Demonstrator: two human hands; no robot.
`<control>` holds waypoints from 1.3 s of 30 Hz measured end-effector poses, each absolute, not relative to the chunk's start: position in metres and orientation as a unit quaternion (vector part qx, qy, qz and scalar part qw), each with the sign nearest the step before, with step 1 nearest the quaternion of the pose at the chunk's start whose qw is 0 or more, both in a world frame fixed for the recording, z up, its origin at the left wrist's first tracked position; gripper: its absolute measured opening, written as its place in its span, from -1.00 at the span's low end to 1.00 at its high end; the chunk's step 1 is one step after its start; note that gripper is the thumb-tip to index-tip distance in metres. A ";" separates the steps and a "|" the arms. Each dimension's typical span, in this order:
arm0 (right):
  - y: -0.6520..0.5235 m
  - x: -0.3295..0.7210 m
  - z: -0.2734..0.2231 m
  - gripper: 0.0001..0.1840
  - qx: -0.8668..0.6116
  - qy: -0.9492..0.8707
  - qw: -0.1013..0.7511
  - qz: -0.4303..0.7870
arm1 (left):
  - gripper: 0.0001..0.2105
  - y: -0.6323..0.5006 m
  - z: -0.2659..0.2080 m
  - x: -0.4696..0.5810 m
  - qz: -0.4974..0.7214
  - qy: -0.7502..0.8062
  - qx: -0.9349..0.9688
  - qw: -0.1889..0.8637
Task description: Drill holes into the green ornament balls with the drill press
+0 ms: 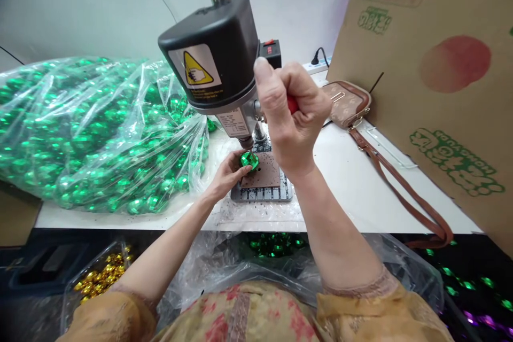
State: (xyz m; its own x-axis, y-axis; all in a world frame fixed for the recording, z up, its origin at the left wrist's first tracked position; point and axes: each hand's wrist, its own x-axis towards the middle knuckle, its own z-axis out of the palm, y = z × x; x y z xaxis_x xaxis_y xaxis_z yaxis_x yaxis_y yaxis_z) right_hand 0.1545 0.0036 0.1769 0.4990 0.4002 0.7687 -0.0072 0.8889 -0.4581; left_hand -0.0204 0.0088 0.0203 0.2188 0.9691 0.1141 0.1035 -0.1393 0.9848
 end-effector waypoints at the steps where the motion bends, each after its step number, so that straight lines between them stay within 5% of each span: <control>1: 0.003 0.154 0.177 -0.45 -0.197 -0.484 0.844 0.122 | -0.41 0.010 0.020 -0.019 0.444 0.439 0.616 0.481; 15: 0.005 0.154 0.178 -0.52 -0.154 -0.489 0.850 0.125 | -0.49 0.000 0.011 -0.003 0.404 0.507 0.720 0.249; 22: -0.002 0.154 0.175 -0.39 -0.237 -0.497 0.828 0.103 | -0.48 -0.003 0.006 -0.002 0.418 0.487 0.720 0.265; 39: 0.005 0.150 0.155 -0.44 -0.100 -0.491 0.864 0.048 | -0.51 -0.004 0.003 -0.003 0.421 0.468 0.731 0.262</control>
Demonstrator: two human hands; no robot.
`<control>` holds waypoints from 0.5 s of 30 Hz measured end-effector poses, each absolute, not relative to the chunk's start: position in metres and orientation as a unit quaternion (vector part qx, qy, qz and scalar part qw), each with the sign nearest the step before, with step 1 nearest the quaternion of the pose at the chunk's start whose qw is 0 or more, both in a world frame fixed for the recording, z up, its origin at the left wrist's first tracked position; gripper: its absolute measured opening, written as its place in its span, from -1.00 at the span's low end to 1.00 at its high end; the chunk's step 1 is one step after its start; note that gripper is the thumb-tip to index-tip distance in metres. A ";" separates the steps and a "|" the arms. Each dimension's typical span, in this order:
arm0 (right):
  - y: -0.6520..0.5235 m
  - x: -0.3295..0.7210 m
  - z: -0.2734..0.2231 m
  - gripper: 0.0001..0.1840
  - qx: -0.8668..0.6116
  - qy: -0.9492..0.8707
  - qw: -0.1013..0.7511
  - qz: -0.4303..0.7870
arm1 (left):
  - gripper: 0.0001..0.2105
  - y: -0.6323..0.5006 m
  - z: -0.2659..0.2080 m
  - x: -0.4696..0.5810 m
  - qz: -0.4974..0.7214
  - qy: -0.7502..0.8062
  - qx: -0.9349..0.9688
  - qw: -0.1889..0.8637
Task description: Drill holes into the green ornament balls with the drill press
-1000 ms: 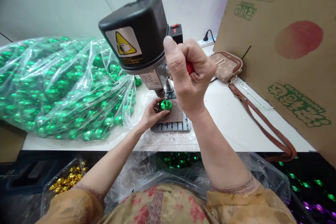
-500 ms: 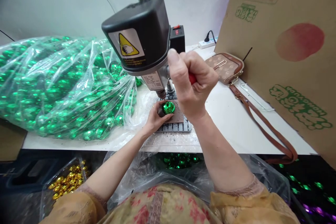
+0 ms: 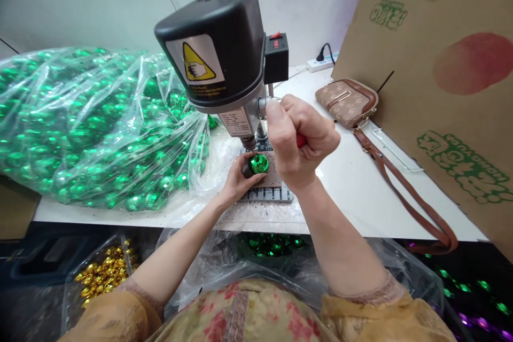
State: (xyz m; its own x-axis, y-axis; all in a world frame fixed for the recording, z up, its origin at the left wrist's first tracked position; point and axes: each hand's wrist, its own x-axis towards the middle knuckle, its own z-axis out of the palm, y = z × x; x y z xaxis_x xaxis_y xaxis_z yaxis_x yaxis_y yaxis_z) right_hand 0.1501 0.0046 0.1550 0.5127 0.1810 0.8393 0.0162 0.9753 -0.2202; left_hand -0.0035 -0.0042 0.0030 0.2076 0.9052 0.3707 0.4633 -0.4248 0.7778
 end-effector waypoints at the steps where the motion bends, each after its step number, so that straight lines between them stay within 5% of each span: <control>1: 0.004 0.150 0.154 -0.44 -0.101 -0.492 0.863 0.049 | -0.51 -0.004 0.003 -0.004 0.421 0.467 0.734 0.259; 15: 0.004 0.152 0.138 -0.43 -0.102 -0.504 0.857 0.025 | -0.52 -0.004 0.005 -0.002 0.427 0.464 0.731 0.260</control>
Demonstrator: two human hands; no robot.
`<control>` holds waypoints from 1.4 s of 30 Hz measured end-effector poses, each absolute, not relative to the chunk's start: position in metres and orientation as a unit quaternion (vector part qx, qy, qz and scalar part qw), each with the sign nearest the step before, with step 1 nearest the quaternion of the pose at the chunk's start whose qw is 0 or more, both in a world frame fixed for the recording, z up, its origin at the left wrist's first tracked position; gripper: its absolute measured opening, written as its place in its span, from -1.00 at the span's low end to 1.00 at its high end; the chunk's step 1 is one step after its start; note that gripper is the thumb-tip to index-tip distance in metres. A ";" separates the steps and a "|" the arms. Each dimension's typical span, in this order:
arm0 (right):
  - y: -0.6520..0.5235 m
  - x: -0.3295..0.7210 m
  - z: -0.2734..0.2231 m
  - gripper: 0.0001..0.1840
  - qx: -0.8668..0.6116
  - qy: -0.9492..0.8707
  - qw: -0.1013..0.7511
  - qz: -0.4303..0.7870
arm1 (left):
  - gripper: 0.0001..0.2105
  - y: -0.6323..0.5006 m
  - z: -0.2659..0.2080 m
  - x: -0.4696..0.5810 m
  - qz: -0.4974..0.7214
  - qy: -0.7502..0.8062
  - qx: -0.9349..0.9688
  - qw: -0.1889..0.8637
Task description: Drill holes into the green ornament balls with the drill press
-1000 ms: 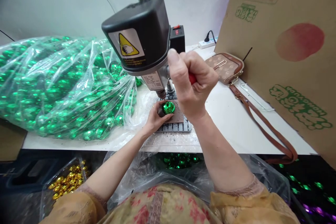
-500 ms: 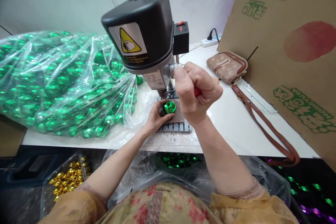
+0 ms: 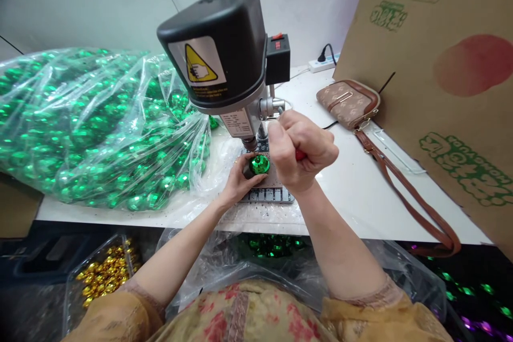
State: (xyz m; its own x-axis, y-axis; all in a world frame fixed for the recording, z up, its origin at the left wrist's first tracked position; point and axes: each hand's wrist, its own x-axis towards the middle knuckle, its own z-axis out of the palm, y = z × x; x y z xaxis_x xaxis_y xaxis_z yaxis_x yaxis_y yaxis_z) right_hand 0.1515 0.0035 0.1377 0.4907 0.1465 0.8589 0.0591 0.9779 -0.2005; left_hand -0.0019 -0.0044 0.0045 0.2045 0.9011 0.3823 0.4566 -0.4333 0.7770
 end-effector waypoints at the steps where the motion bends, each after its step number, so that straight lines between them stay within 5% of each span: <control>1: 0.003 0.152 0.137 -0.43 -0.102 -0.508 0.855 0.026 | -0.52 -0.005 0.005 -0.002 0.426 0.464 0.731 0.262; 15: 0.000 0.157 0.121 -0.45 -0.100 -0.549 0.830 0.006 | -0.51 -0.006 0.006 -0.001 0.432 0.469 0.719 0.276; 23: 0.000 0.154 0.180 -0.50 -0.189 -0.500 0.836 0.122 | -0.50 -0.004 0.003 0.000 0.448 0.474 0.690 0.314; 30: 0.008 0.157 0.188 -0.48 -0.203 -0.507 0.830 0.117 | -0.51 -0.084 0.005 -0.010 0.473 0.387 0.785 0.105; 35: 0.005 0.154 0.189 -0.52 -0.174 -0.487 0.845 0.139 | -0.65 -0.147 -0.017 -0.020 0.286 0.199 0.936 -0.059; 40: 0.005 0.154 0.185 -0.54 -0.147 -0.487 0.849 0.140 | -0.49 -0.143 -0.015 -0.031 0.294 0.180 0.939 -0.013; 42: 0.005 0.155 0.184 -0.54 -0.148 -0.486 0.850 0.139 | -0.58 -0.117 -0.004 -0.039 0.337 0.197 0.921 0.006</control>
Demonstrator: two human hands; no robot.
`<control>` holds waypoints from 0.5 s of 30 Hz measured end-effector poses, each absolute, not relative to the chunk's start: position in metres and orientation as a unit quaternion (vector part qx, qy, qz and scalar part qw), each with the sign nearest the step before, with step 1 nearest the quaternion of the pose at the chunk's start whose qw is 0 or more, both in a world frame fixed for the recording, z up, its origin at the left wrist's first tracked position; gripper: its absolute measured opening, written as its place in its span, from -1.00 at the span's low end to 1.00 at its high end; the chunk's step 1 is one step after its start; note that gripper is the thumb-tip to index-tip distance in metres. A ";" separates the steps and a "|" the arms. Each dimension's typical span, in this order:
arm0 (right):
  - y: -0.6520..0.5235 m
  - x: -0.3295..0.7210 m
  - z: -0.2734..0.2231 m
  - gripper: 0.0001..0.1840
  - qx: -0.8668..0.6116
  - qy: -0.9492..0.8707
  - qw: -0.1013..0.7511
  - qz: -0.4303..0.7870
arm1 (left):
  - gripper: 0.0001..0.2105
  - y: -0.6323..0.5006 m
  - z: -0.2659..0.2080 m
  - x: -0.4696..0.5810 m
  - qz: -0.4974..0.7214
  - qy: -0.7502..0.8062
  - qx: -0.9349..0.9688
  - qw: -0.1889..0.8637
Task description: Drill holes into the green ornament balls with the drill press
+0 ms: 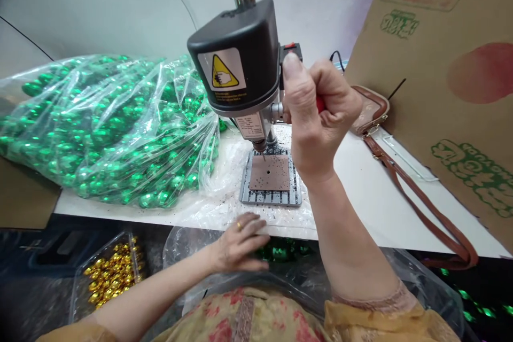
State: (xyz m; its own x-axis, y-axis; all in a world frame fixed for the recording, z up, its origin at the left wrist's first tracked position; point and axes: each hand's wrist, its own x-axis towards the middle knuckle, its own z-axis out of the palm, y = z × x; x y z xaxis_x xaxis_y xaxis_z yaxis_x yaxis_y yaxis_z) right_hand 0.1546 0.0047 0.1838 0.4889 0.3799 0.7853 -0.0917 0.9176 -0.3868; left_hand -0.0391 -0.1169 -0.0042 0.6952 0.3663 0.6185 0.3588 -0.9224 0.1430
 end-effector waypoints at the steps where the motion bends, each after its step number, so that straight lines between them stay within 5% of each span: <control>1: 0.004 0.155 0.183 -0.53 -0.150 -0.486 0.850 0.138 | -0.68 -0.098 0.003 -0.045 0.349 0.227 0.909 0.012; 5: 0.001 0.154 0.185 -0.54 -0.169 -0.486 0.847 0.137 | -0.73 0.005 0.032 -0.070 0.295 0.468 0.833 0.029; 8: -0.003 0.152 0.186 -0.53 -0.204 -0.478 0.844 0.136 | -0.67 0.082 0.049 -0.085 0.118 0.633 0.765 0.017; 15: -0.009 0.149 0.187 -0.56 -0.244 -0.477 0.835 0.128 | -0.58 0.159 0.052 -0.093 0.096 0.663 0.743 0.023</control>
